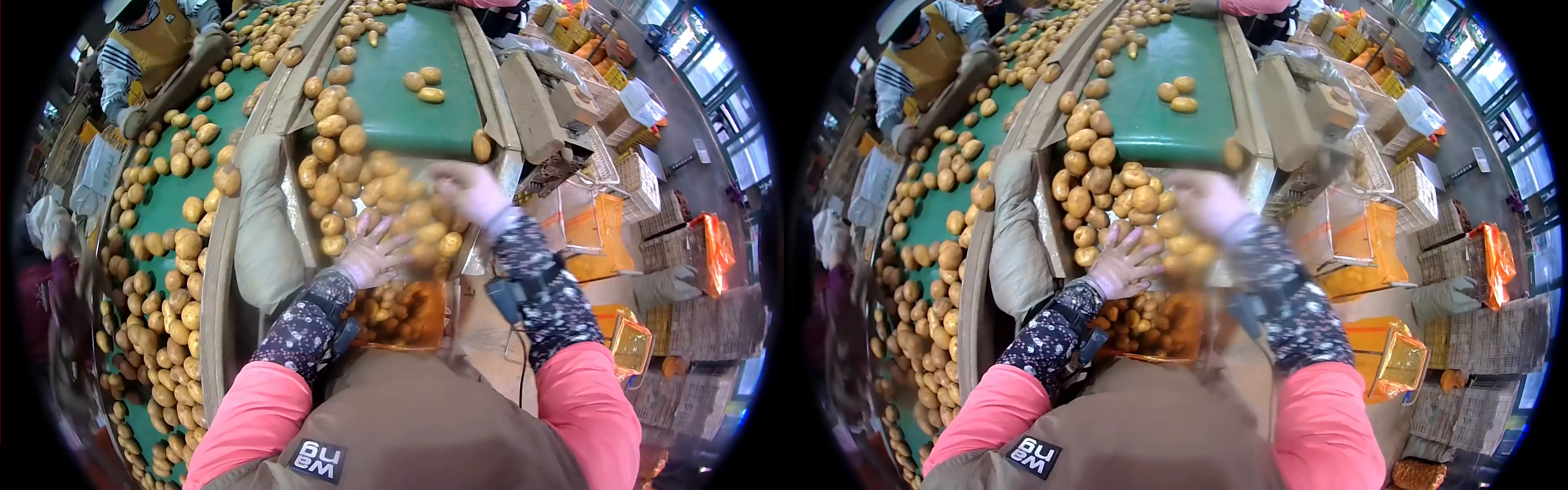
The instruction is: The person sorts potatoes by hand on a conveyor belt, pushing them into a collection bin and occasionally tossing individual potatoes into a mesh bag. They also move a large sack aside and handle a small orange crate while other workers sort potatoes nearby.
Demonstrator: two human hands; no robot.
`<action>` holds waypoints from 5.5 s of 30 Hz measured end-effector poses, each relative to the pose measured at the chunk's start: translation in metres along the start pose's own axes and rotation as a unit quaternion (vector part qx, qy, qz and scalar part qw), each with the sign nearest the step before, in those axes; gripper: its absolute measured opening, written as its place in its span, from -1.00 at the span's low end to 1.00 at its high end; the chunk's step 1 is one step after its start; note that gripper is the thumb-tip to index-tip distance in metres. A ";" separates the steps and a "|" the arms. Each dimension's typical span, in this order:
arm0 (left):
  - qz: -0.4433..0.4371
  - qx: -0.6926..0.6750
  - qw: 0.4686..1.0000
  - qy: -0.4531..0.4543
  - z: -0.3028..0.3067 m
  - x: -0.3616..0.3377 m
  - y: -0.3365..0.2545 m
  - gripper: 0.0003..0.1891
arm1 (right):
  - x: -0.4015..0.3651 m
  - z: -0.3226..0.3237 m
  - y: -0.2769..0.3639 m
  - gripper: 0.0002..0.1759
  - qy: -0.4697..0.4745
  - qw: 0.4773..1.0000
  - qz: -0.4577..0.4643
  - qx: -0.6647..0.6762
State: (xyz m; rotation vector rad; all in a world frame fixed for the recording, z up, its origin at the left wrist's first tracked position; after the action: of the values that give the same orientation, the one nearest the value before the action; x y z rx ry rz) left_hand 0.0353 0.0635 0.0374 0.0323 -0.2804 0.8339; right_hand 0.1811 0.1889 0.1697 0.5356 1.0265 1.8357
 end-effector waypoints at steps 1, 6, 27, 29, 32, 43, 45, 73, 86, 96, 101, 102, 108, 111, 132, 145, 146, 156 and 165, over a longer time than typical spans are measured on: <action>0.006 0.000 1.000 0.002 -0.001 -0.001 0.001 -0.49 | 0.009 -0.024 0.004 -0.66 0.000 0.993 0.106 -0.048; 0.035 -0.016 0.999 0.002 -0.002 -0.012 -0.005 -0.50 | 0.036 -0.095 -0.012 -0.59 -0.040 0.967 0.090 -0.237; 0.208 -0.073 0.975 0.026 0.001 -0.049 0.014 -0.10 | 0.009 -0.098 0.001 -0.53 -0.027 0.930 0.087 -0.357; 0.192 -0.079 0.978 0.019 0.004 -0.046 0.012 -0.13 | 0.004 -0.099 -0.001 -0.54 -0.097 0.915 0.175 -0.350; 0.164 -0.080 0.983 -0.014 0.004 -0.045 0.012 -0.19 | -0.003 -0.112 -0.021 -0.58 -0.201 0.875 0.232 -0.375; 0.197 -0.038 0.979 0.022 0.003 -0.032 0.011 -0.15 | 0.010 -0.161 0.035 -0.78 -0.077 0.886 0.280 -0.361; 0.223 -0.080 0.964 0.121 0.011 -0.026 0.010 -0.12 | 0.013 -0.176 0.043 -0.81 -0.095 0.881 0.250 -0.392; 0.291 -0.004 0.955 0.053 -0.002 -0.022 0.040 -0.19 | 0.001 -0.119 -0.042 -0.61 0.019 0.900 0.117 0.420; 0.301 -0.007 0.947 0.114 0.000 -0.016 0.045 -0.17 | -0.034 -0.022 -0.073 -0.65 -0.216 0.926 -0.038 0.306; 0.312 0.003 0.938 0.150 0.005 0.007 0.044 -0.15 | -0.172 0.319 -0.050 -0.26 -0.625 0.599 0.035 -0.498; 0.272 0.040 0.958 0.083 0.009 0.001 0.029 -0.21 | -0.153 0.323 -0.143 -0.17 -0.479 0.657 -0.264 -0.519; 0.266 0.050 0.960 0.074 0.009 0.002 0.029 -0.21 | -0.136 0.292 -0.139 -0.22 -0.471 0.715 -0.189 -0.481; 0.256 -0.030 0.964 0.065 0.006 -0.007 0.031 -0.21 | -0.061 0.048 -0.017 -0.29 -0.221 0.924 0.226 -0.215; 0.248 0.000 0.967 0.056 0.014 -0.018 0.029 -0.28 | -0.022 -0.046 -0.027 -0.20 -0.134 0.948 0.166 -0.235; 0.401 -0.024 0.915 -0.032 0.033 -0.040 0.061 -0.16 | -0.018 -0.095 -0.022 -0.25 -0.172 0.945 0.117 -0.251; 0.198 0.050 0.974 -0.099 0.028 -0.040 0.030 -0.39 | -0.019 -0.137 -0.048 -0.31 -0.039 0.911 0.120 -0.394; 0.200 0.057 0.969 -0.134 0.028 -0.041 0.032 -0.38 | -0.021 -0.141 -0.059 -0.31 -0.046 0.919 0.109 -0.375; 0.398 -0.070 0.912 -0.066 0.023 -0.039 0.066 -0.20 | -0.031 -0.144 -0.039 -0.48 0.001 0.935 0.007 -0.355; 0.184 0.003 0.983 -0.018 0.029 -0.037 0.025 -0.37 | 0.012 -0.111 -0.020 -0.26 -0.045 0.942 0.025 -0.330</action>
State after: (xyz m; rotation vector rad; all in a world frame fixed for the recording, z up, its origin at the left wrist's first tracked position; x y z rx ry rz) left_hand -0.0132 0.0494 0.0542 0.0006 -0.3233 1.2017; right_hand 0.1059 0.1570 0.0905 0.2303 0.2902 2.0333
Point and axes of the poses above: each hand's wrist, its own x-axis towards the middle knuckle, its own z-axis out of the back of the hand, y = z × x, the point moved 7 cm from there along x, towards the middle knuckle, and after that the axes turned 2 degrees about -x, right-handed, at the moved point
